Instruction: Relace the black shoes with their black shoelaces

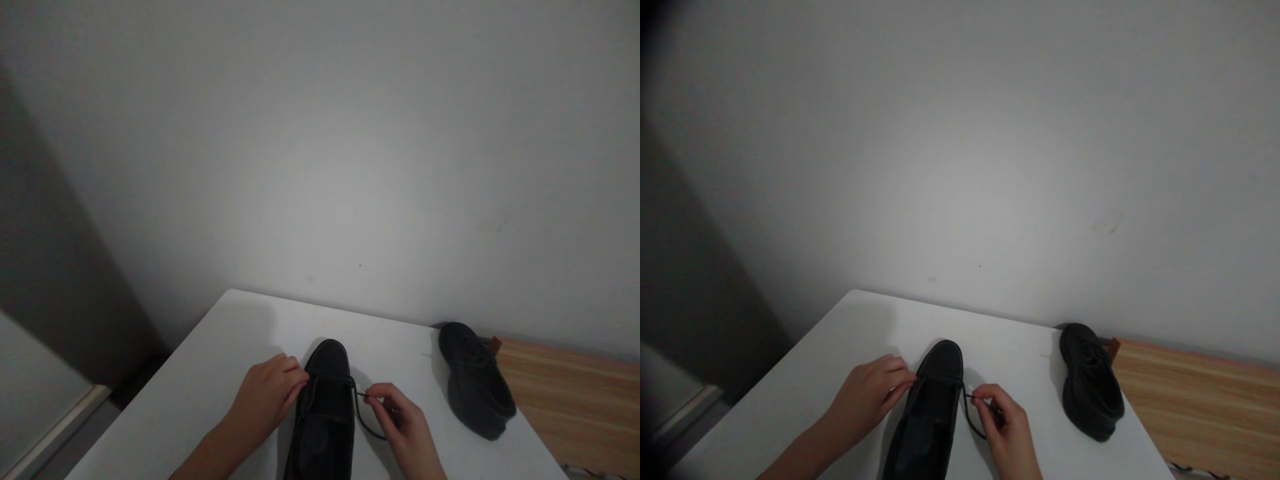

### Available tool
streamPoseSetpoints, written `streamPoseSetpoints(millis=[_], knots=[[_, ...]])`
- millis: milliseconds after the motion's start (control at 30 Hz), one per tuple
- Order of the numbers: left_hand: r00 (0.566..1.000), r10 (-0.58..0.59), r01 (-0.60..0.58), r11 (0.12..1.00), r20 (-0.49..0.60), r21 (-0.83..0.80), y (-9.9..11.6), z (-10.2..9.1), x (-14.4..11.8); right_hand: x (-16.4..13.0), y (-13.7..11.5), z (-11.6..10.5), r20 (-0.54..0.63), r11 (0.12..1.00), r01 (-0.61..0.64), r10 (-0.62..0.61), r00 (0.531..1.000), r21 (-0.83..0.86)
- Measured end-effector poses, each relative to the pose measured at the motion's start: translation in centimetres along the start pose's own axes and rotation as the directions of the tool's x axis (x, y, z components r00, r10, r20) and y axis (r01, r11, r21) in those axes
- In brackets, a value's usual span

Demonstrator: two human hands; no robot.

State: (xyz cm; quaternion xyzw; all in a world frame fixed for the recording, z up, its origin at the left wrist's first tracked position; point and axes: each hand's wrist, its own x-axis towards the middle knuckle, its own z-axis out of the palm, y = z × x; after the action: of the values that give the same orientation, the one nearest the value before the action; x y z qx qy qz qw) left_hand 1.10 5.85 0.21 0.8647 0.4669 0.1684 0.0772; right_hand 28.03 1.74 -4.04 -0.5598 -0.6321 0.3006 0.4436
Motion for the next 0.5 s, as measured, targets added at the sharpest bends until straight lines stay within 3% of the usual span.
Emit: streamPoseSetpoints(millis=[333, 500], knots=[[1.000, 0.008, -0.008, 1.000, -0.010, -0.027, -0.17, 0.49, -0.70, -0.19, -0.16, 0.95, 0.060, 1.000, 0.008, -0.008, 0.998, -0.001], [1.000, 0.000, -0.001, 0.999, -0.019, -0.046, 0.26, 0.57, -0.25, -0.07, -0.72, 1.01, 0.071, 0.996, 0.054, -0.048, 0.996, -0.077]])
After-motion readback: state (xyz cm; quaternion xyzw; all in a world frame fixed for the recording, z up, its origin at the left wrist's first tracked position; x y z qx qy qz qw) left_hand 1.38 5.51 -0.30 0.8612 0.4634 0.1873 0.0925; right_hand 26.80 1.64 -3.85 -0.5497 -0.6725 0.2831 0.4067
